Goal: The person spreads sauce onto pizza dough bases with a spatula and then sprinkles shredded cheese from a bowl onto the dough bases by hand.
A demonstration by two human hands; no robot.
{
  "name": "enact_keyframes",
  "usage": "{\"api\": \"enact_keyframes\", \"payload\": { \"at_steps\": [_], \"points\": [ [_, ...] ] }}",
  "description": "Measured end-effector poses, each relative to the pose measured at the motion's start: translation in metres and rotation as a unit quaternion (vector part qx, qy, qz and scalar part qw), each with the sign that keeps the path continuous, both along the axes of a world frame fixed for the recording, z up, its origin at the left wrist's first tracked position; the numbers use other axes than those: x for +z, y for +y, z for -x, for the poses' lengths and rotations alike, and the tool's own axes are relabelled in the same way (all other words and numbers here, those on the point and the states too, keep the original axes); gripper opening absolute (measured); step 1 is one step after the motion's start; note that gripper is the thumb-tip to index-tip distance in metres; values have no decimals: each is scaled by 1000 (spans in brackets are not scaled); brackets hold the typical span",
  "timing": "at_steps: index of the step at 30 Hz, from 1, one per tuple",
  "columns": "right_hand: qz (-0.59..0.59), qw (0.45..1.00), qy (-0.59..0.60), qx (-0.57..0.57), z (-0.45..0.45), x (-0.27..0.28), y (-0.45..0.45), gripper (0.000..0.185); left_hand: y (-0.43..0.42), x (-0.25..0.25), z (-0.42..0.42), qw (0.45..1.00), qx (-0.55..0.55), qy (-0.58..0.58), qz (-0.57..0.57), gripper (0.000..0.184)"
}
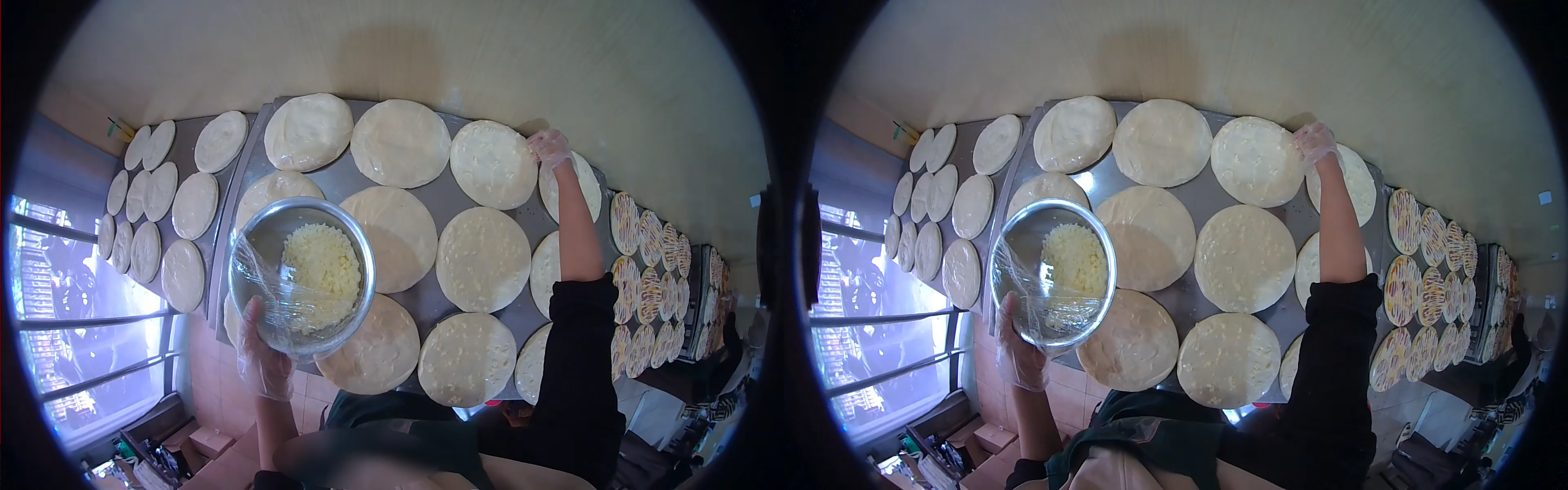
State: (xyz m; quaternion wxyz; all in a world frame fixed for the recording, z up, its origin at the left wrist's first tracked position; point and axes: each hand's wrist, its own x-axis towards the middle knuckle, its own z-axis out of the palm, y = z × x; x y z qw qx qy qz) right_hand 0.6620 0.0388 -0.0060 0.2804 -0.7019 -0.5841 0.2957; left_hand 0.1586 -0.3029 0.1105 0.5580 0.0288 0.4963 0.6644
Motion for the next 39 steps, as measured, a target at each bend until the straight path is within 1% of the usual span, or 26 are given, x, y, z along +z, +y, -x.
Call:
{"api": "enact_keyframes", "payload": {
  "at_steps": [2, 5, 6, 7, 8, 9, 10, 11, 12, 13, 14, 15, 17, 19, 20, 21, 22, 23, 24, 26, 27, 29, 30, 32, 35, 39],
  "points": [
    [6, 999, -17, 51, -13, -11, 4, 18, -1, 1, 0, 1000, -5, 3, -1, 48],
    [58, 996, -57, 44, 2, 15, -18, 15, -3, -2, 1, 1000, -9, 2, 1, 49],
    [58, 996, -58, 43, 0, 11, -17, 15, -6, -12, 5, 995, -23, 100, 13, 49],
    [65, 966, -232, 95, -1, 5, -16, 13, -9, -19, 9, 979, -37, 197, 25, 50],
    [69, 904, -398, 143, -2, 1, -14, 11, -10, -24, 12, 980, -37, 196, 24, 50],
    [68, 903, -398, 144, 2, 8, -20, 11, -11, -27, 14, 978, -43, 206, 18, 50],
    [84, 954, -273, 94, 7, 19, -31, 11, -11, -27, 14, 975, -50, 215, 13, 51],
    [98, 984, -142, 43, 14, 28, -40, 11, -11, -22, 13, 975, -49, 215, 14, 51],
    [99, 984, -142, 43, 12, 25, -43, 11, -8, -9, 8, 984, -50, 172, 5, 52],
    [84, 992, -76, 59, 6, 18, -44, 12, -6, -2, 5, 990, -51, 128, -4, 53],
    [68, 995, -11, 74, -1, 13, -46, 12, -7, -5, 7, 990, -52, 127, -4, 53],
    [68, 995, -11, 74, 0, 15, -50, 12, -7, -9, 10, 990, -56, 130, -10, 52],
    [92, 985, 91, 114, 2, 18, -59, 11, -7, -10, 12, 989, -60, 132, -17, 52],
    [105, 990, 55, 80, 11, 18, -64, 11, -3, -1, 8, 1000, -8, 5, -2, 50],
    [118, 992, 20, 45, 15, 18, -66, 11, -2, -2, 8, 1000, -7, 5, -2, 50],
    [119, 992, 20, 45, 21, 20, -68, 11, -2, -3, 9, 1000, -2, 5, 4, 45],
    [113, 993, -18, 36, 26, 23, -70, 12, -2, -3, 9, 1000, 2, 4, 10, 41],
    [107, 992, -57, 27, 29, 27, -72, 12, -1, -4, 9, 1000, 2, 4, 10, 41],
    [107, 992, -57, 26, 25, 23, -70, 12, -1, -4, 9, 1000, 5, -4, 9, 42],
    [-9, 987, -139, 75, 20, 15, -63, 13, -1, -6, 11, 1000, 9, -12, 8, 42],
    [-9, 987, -139, 75, 13, 5, -58, 13, -1, -11, 12, 1000, 12, -12, 6, 42],
    [-64, 987, -116, 92, 0, -15, -48, 14, -2, -10, 12, 1000, 15, -13, 4, 42],
    [-63, 987, -117, 92, 0, -15, -46, 14, -2, -4, 10, 1000, 14, -3, 11, 42],
    [-51, 978, -187, 75, 0, -16, -42, 18, -4, -4, 11, 1000, 14, 7, 18, 42],
    [-33, 972, -225, 63, 18, 12, -58, 19, -6, -8, 16, 999, -19, 41, -13, 41],
    [-67, 971, -206, 97, 9, 9, -66, 18, -4, 7, 7, 999, 6, 33, -20, 40]
  ]
}}
